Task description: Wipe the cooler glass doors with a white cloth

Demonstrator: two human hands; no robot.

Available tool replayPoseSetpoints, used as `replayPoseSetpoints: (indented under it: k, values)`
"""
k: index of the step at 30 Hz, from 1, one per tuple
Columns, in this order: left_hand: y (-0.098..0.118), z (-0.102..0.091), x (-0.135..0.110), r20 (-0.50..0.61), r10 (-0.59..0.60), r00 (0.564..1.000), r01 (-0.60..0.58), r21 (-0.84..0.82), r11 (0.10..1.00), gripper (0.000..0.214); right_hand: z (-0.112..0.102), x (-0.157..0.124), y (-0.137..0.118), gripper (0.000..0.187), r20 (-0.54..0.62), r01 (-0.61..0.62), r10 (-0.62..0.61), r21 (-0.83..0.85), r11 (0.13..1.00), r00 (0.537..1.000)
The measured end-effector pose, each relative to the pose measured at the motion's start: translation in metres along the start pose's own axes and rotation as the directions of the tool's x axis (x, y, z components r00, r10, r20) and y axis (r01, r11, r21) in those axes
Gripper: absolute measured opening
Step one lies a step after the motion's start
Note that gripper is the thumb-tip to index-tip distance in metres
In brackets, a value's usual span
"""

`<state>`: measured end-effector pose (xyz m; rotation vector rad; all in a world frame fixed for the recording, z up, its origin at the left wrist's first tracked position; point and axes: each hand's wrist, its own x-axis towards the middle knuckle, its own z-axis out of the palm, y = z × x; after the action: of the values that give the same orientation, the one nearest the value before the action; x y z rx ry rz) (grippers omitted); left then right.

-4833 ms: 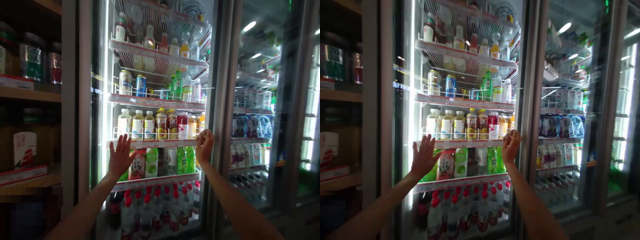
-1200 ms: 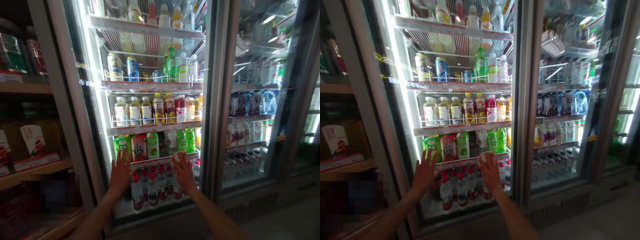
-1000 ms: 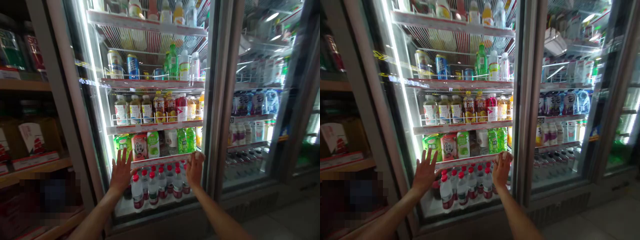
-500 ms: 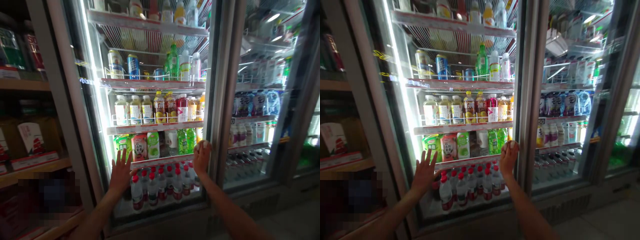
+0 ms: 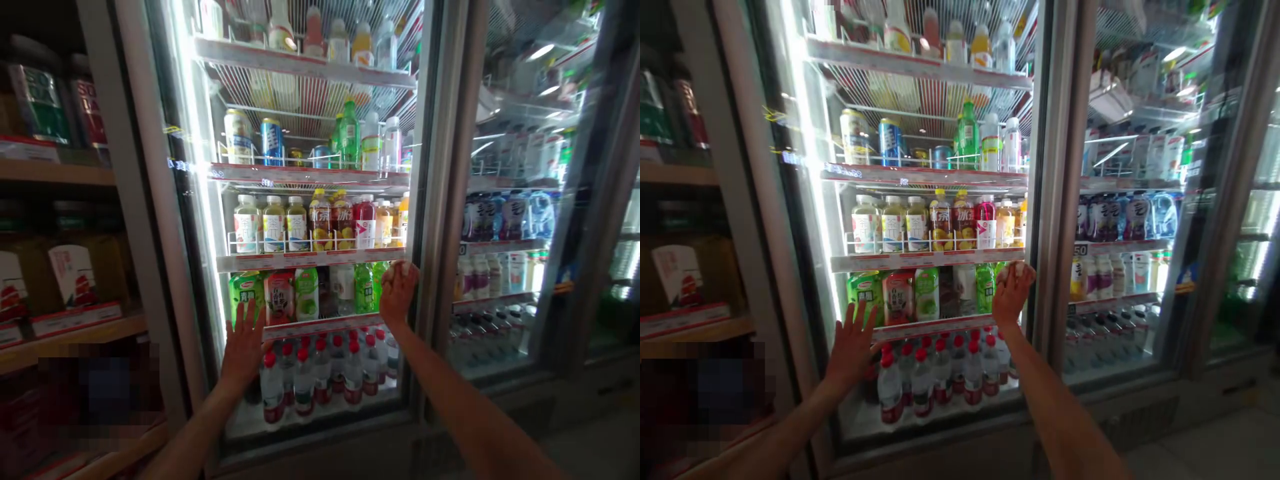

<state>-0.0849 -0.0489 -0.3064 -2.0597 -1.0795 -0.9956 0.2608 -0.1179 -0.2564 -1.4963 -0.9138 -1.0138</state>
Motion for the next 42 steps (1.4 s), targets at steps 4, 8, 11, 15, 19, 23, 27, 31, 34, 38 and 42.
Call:
replayPoseSetpoints:
  k: [4, 8, 11, 15, 19, 23, 27, 31, 34, 38, 42]
  values:
    - [0.0, 0.001, -0.001, 0.005, -0.011, 1.0, 0.011, 0.011, 1.0, 0.055, 0.0, -0.03, -0.064, 0.053, 0.161, 0.295, -0.309, 0.104, 0.95, 0.937]
    - [-0.011, -0.009, 0.0, 0.017, 0.032, 0.999, -0.032, 0.026, 0.999, 0.05, -0.011, -0.056, -0.067, 0.057, 0.361, 0.608, -0.653, 0.245, 0.755, 0.665]
    - [-0.026, -0.02, 0.004, 0.005, -0.008, 1.0, 0.007, 0.021, 1.0, 0.048, -0.01, -0.032, -0.033, 0.05, 0.25, 0.445, -0.452, 0.086, 0.891, 0.856]
    - [-0.039, -0.026, 0.011, 0.005, -0.189, 0.982, 0.189, -0.002, 0.982, 0.05, -0.001, 0.003, -0.033, 0.051, 0.011, 0.137, -0.137, 0.026, 0.99, 0.99]
    - [-0.042, -0.017, 0.012, 0.038, -0.22, 0.975, 0.222, -0.037, 0.974, 0.054, -0.001, -0.018, -0.082, 0.057, 0.142, 0.345, -0.356, 0.102, 0.933, 0.924]
    - [-0.046, -0.015, 0.009, 0.016, -0.176, 0.984, 0.177, -0.041, 0.983, 0.056, -0.008, -0.032, -0.081, 0.056, 0.33, 0.603, -0.629, 0.191, 0.775, 0.704]
    - [-0.044, -0.018, 0.009, 0.002, -0.15, 0.989, 0.15, -0.025, 0.988, 0.057, -0.009, 0.004, -0.037, 0.049, 0.148, 0.316, -0.315, 0.014, 0.948, 0.938]
    - [-0.033, -0.019, 0.013, 0.016, -0.195, 0.981, 0.195, 0.005, 0.981, 0.058, -0.004, 0.012, -0.054, 0.05, 0.073, 0.179, -0.179, 0.002, 0.984, 0.981]
    - [-0.03, -0.025, 0.014, 0.068, -0.23, 0.971, 0.228, 0.035, 0.973, 0.056, -0.003, -0.031, -0.101, 0.054, 0.259, 0.427, -0.443, 0.119, 0.897, 0.858]
    - [-0.038, -0.039, 0.007, 0.15, -0.203, 0.968, 0.188, 0.108, 0.976, 0.057, -0.005, -0.084, -0.136, 0.06, 0.396, 0.688, -0.786, 0.391, 0.612, 0.474]
    - [-0.05, -0.044, -0.005, 0.175, -0.17, 0.97, 0.143, 0.157, 0.977, 0.057, -0.001, -0.059, -0.151, 0.06, 0.391, 0.654, -0.743, 0.357, 0.667, 0.544]
